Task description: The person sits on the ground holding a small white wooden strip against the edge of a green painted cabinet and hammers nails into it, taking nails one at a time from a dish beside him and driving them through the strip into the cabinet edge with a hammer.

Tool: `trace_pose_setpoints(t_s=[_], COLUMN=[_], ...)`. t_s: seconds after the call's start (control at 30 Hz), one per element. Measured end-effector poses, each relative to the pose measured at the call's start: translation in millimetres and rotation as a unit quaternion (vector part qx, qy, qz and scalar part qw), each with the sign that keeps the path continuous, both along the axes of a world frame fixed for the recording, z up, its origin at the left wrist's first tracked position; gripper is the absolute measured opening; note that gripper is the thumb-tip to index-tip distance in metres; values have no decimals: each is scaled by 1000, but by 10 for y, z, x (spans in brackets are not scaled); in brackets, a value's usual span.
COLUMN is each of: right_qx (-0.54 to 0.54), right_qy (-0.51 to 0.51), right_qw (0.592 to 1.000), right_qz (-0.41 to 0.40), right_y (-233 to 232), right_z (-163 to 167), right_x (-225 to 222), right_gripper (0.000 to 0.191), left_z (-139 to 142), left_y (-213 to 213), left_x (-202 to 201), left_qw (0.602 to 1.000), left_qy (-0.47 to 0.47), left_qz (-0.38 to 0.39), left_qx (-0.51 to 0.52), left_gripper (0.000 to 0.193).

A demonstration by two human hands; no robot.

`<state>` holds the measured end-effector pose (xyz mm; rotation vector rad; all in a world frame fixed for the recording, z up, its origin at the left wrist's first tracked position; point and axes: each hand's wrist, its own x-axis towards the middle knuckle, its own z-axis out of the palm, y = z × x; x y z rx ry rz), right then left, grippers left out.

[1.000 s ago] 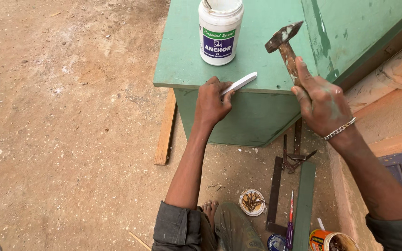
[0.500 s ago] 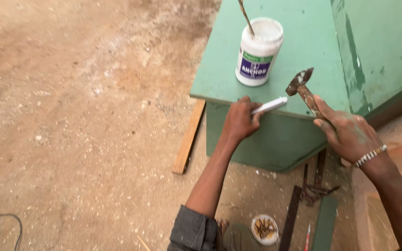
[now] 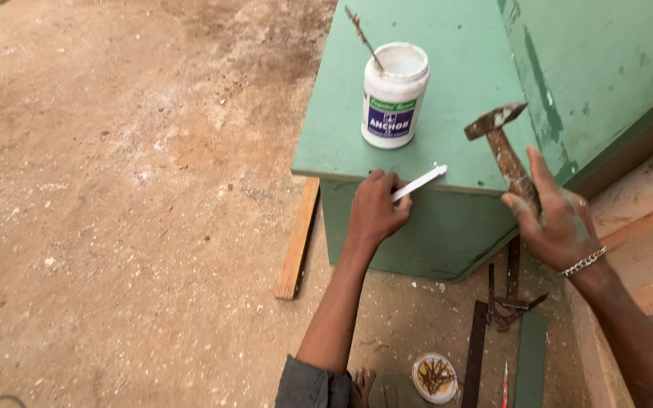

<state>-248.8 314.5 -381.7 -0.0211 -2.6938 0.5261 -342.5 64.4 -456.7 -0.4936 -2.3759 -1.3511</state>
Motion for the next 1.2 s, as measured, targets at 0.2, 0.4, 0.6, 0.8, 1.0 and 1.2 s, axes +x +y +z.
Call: trace_pose_setpoints(t_s=[0.2,0.4,0.6,0.8,1.0,1.2], right_qx=[-55,-99,-51,-35,16,-21], right_qy=[48,-139,38,13,-85,-32], right_qw=[997,984,996,995,995,999], right_qz=[14,-52,61,92,43,38], right_y=[68,84,46,169,153,280], right_z=[-185,-143,-54,24,-2,93], right_x=[25,-28,9,101,222,233], right_gripper=[59,62,63,58,63,63], left_z=[-20,68,44,-243,-186,-88], left_y=[24,-42,-80,43,11,25], left_x=[55,44,44,31,36,34], left_qw=[997,998,998,992,996,999], left_qy=[-6,-5,45,82,63,14], left_qz=[23,-14,-40,-15,-65,-16], left_qx=[-77,-63,7,-90,8,27], left_gripper=[23,39,29,29,26,27])
